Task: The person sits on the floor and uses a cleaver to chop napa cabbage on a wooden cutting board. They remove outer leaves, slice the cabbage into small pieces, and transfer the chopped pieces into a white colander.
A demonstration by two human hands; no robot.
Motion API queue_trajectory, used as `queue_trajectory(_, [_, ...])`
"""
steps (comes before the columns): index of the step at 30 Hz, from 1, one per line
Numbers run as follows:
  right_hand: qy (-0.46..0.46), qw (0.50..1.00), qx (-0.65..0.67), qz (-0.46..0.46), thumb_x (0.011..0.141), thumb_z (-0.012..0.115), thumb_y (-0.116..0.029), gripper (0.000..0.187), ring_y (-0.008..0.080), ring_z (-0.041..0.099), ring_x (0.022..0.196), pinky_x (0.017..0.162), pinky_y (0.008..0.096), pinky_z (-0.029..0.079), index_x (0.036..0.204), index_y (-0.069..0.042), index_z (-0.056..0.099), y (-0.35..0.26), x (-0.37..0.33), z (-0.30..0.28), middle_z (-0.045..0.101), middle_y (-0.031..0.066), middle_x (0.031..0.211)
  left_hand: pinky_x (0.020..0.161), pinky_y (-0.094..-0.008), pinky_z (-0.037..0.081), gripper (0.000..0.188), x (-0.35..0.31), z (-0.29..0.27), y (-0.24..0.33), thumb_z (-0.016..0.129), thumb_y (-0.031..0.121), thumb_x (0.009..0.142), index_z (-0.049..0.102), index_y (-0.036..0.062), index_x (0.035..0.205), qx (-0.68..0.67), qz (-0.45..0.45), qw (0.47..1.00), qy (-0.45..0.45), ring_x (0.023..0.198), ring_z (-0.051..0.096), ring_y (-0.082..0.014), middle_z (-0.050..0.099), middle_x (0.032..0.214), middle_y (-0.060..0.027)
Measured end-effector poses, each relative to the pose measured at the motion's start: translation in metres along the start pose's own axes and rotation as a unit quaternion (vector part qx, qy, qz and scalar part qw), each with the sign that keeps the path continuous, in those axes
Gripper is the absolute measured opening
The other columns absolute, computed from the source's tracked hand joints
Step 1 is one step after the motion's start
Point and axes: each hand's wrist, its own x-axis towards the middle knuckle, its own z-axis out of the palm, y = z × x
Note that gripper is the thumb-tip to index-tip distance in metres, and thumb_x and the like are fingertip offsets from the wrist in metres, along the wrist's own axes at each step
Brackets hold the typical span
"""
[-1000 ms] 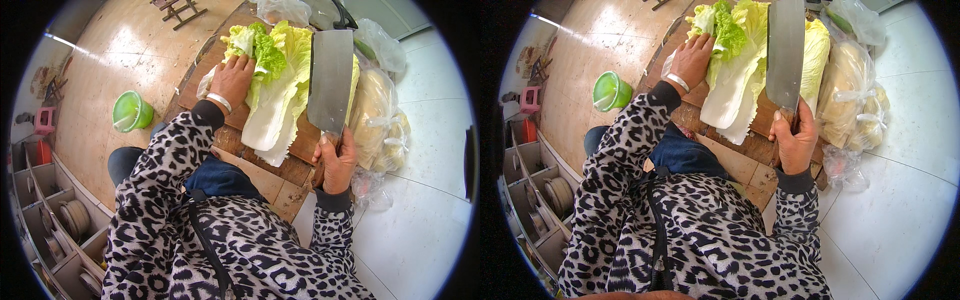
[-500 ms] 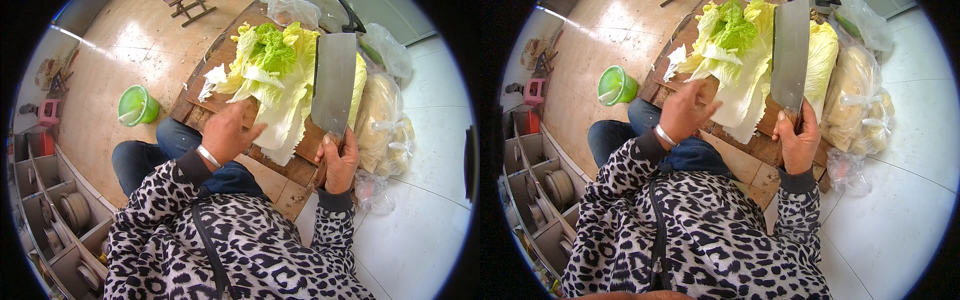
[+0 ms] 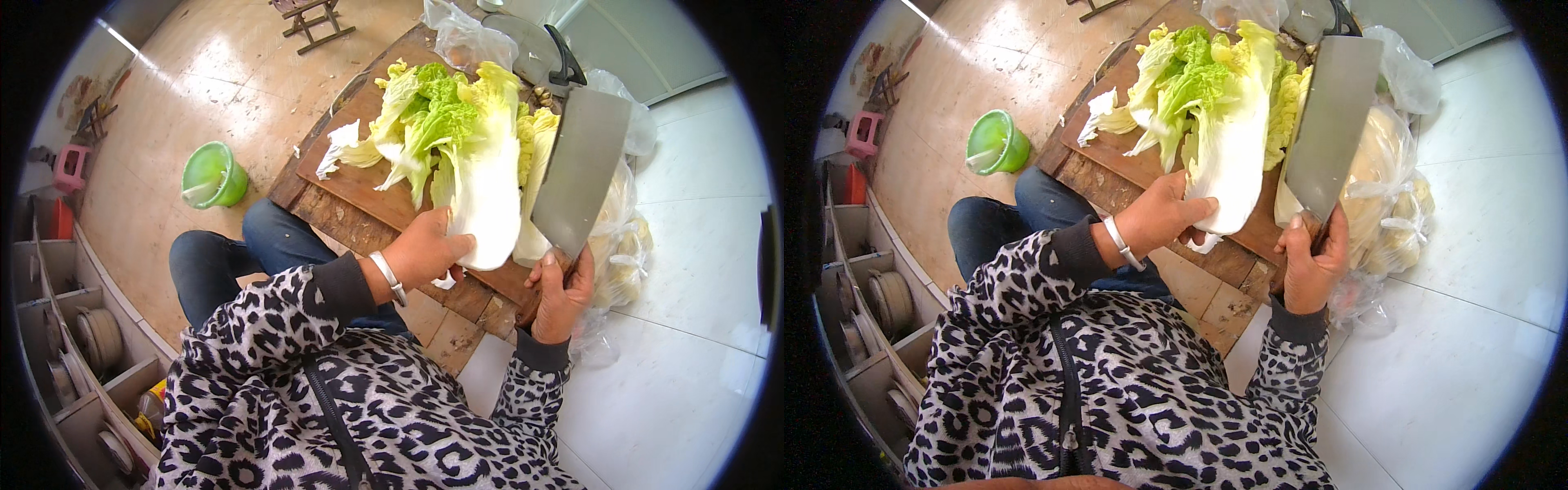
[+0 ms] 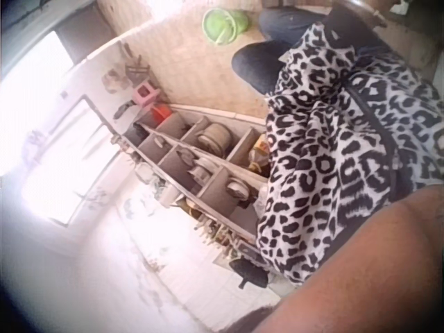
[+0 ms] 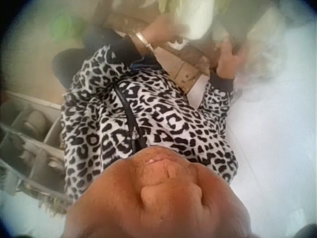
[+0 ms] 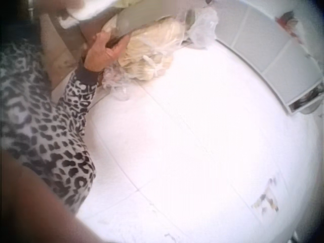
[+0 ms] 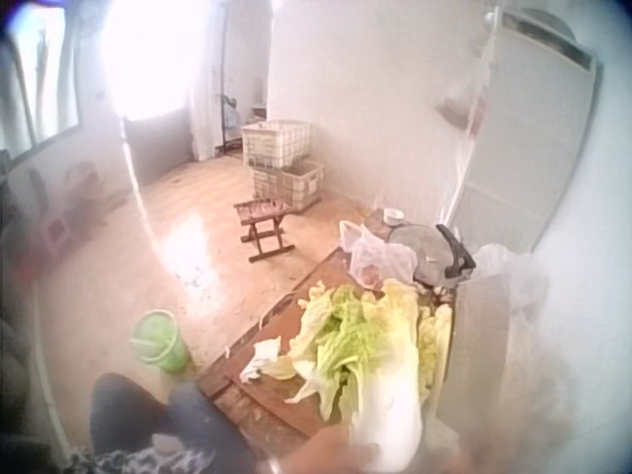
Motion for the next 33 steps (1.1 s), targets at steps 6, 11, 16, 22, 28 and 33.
queue_trajectory(6, [0.016,0.991,-0.091,-0.094,0.091,0.065,-0.004,0.049,0.0084,0.056,0.071,0.063,0.0237,0.049,0.137,0.008,0.053,-0.007,-0.008,-0.017,0.061,0.0033,0.093,0.050,-0.0246,0.055,0.033,-0.025,0.013,0.047,0.058,0.015,0.098,0.049,-0.0048,0.123,-0.024,0.009,1.000,0.015,0.070,0.072,-0.0180,0.071,0.099,-0.0130])
queue_trajectory(11, [-0.061,0.921,-0.292,-0.252,0.085,0.073,-0.011,0.045,0.0214,0.062,0.072,0.063,0.0325,0.052,0.125,0.005,0.063,-0.012,-0.036,-0.023,0.064,0.0119,0.094,0.048,-0.0242,0.053,0.032,-0.034,-0.002,0.053,0.055,0.012,0.097,0.051,-0.0061,0.122,-0.002,0.010,0.998,0.064,0.067,0.071,-0.0174,0.071,0.099,-0.0152])
queue_trajectory(16, [-0.219,0.826,-0.365,-0.369,0.076,0.083,-0.020,0.046,0.0263,0.062,0.070,0.058,0.0371,0.051,0.118,-0.009,0.071,-0.037,-0.066,-0.021,0.061,0.0096,0.092,0.046,-0.0281,0.053,0.029,-0.041,-0.008,0.046,0.051,0.006,0.094,0.050,-0.0084,0.119,-0.029,0.033,0.994,0.099,0.060,0.070,-0.0193,0.069,0.095,-0.0171])
queue_trajectory(22, [-0.267,0.782,-0.359,-0.435,0.061,0.082,-0.009,0.060,0.0224,0.058,0.066,0.052,0.0331,0.047,0.119,-0.016,0.072,-0.041,-0.070,-0.008,0.056,0.0060,0.090,0.047,-0.0273,0.053,0.031,-0.062,-0.013,0.043,0.051,0.006,0.095,0.049,-0.0077,0.123,-0.033,0.035,0.993,0.108,0.061,0.069,-0.0187,0.070,0.095,-0.0159])
queue_trajectory(28, [-0.273,0.798,-0.337,-0.417,0.059,0.083,-0.009,0.070,0.0231,0.058,0.066,0.052,0.0349,0.047,0.127,-0.016,0.068,-0.028,-0.066,-0.007,0.056,0.0065,0.091,0.048,-0.0265,0.053,0.033,-0.073,-0.016,0.040,0.051,0.006,0.096,0.048,-0.0070,0.126,-0.031,0.041,0.992,0.114,0.062,0.069,-0.0180,0.070,0.096,-0.0147])
queue_trajectory(33, [-0.273,0.788,-0.369,-0.412,0.063,0.079,-0.003,0.063,0.0261,0.062,0.070,0.057,0.0359,0.051,0.125,-0.010,0.068,-0.015,-0.065,-0.009,0.062,0.0093,0.092,0.049,-0.0258,0.053,0.035,-0.069,-0.020,0.033,0.051,0.006,0.097,0.047,-0.0064,0.129,-0.017,0.075,0.992,0.105,0.063,0.069,-0.0174,0.070,0.096,-0.0136])
